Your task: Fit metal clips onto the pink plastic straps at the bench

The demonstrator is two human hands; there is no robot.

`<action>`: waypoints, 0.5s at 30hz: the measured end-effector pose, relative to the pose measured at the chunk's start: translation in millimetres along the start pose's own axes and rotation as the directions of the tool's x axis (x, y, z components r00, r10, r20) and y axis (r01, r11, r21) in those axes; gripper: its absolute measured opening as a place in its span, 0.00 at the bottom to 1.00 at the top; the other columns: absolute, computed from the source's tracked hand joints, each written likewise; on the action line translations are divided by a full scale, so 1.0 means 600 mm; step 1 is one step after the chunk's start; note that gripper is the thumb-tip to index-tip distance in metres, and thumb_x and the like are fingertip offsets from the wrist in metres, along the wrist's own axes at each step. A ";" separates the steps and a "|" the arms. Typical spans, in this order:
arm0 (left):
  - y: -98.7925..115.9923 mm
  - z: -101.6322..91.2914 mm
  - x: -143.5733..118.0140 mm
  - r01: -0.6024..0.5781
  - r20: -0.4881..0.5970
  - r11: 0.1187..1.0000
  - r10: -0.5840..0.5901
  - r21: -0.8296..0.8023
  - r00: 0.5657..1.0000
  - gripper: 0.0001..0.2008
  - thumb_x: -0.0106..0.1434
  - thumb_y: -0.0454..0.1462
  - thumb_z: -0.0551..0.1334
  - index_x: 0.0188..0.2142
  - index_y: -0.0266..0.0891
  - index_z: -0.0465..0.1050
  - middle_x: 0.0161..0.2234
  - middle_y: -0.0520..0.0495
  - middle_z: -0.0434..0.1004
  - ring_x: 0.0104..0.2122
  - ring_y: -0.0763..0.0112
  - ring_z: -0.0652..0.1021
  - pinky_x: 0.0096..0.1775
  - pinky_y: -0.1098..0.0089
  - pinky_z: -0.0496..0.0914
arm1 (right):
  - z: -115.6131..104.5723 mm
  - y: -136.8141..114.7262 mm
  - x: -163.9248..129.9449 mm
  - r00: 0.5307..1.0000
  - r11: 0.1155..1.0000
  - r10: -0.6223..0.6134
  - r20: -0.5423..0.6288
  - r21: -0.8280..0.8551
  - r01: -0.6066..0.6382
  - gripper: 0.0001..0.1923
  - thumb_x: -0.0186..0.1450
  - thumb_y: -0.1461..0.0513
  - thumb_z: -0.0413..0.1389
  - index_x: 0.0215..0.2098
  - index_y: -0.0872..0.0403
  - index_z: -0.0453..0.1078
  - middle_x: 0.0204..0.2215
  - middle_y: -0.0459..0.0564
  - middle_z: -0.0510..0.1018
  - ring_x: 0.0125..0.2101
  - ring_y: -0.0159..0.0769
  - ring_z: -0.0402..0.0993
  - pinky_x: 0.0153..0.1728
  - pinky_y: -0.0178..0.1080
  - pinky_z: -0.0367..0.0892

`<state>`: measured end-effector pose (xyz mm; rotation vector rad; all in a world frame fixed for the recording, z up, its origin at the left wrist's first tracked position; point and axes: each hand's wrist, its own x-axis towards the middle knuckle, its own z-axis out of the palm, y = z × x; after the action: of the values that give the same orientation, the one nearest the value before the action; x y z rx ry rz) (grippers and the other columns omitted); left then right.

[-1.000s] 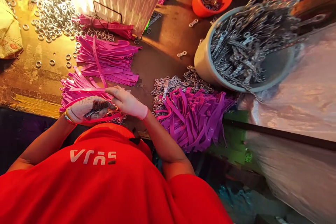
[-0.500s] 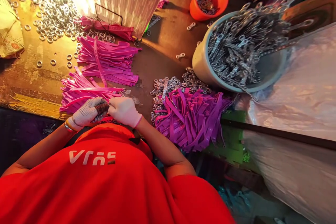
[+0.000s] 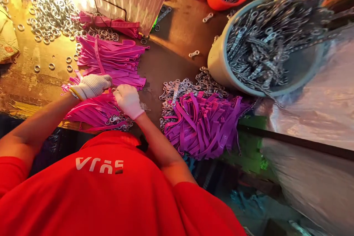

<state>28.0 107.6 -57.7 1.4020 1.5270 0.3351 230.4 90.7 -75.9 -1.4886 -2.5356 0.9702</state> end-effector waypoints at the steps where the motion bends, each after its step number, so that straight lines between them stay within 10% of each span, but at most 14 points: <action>1: -0.005 0.001 0.010 -0.012 0.048 0.994 0.007 0.110 0.999 0.07 0.57 0.24 0.66 0.29 0.34 0.75 0.20 0.55 0.58 0.24 0.74 0.57 0.31 0.68 0.47 | 0.003 0.001 0.016 0.996 0.998 -0.035 0.080 -0.042 0.039 0.19 0.76 0.58 0.45 0.44 0.55 0.77 0.47 0.57 0.82 0.50 0.44 0.74 0.52 0.41 0.60; 4: -0.026 0.017 0.025 -0.070 0.177 0.918 0.000 0.391 0.984 0.01 0.63 0.31 0.66 0.33 0.35 0.76 0.18 0.56 0.52 0.22 0.73 0.59 0.32 0.68 0.47 | 0.018 -0.001 0.032 0.955 0.986 -0.037 0.294 -0.146 0.084 0.19 0.76 0.56 0.46 0.46 0.55 0.77 0.47 0.58 0.83 0.48 0.45 0.76 0.48 0.42 0.61; 9: -0.056 0.037 0.047 -0.092 0.168 0.908 0.024 0.410 0.985 0.04 0.55 0.30 0.69 0.29 0.36 0.75 0.23 0.48 0.67 0.25 0.67 0.70 0.31 0.68 0.55 | 0.038 -0.007 -0.001 0.955 0.982 0.083 0.286 -0.184 -0.030 0.20 0.76 0.56 0.45 0.47 0.55 0.77 0.47 0.59 0.83 0.47 0.45 0.77 0.46 0.42 0.63; 15: -0.013 0.028 0.007 0.112 0.028 0.951 -0.108 -0.290 0.994 0.08 0.63 0.40 0.66 0.36 0.37 0.76 0.20 0.51 0.68 0.19 0.74 0.68 0.24 0.73 0.59 | 0.005 -0.006 -0.029 0.999 0.996 0.041 0.004 0.082 -0.041 0.19 0.77 0.57 0.45 0.56 0.52 0.74 0.54 0.55 0.80 0.55 0.43 0.71 0.56 0.41 0.61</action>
<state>37.2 102.1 -73.0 1.0818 1.4719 0.4615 236.2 74.1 -71.6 -1.5235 -2.4436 1.0687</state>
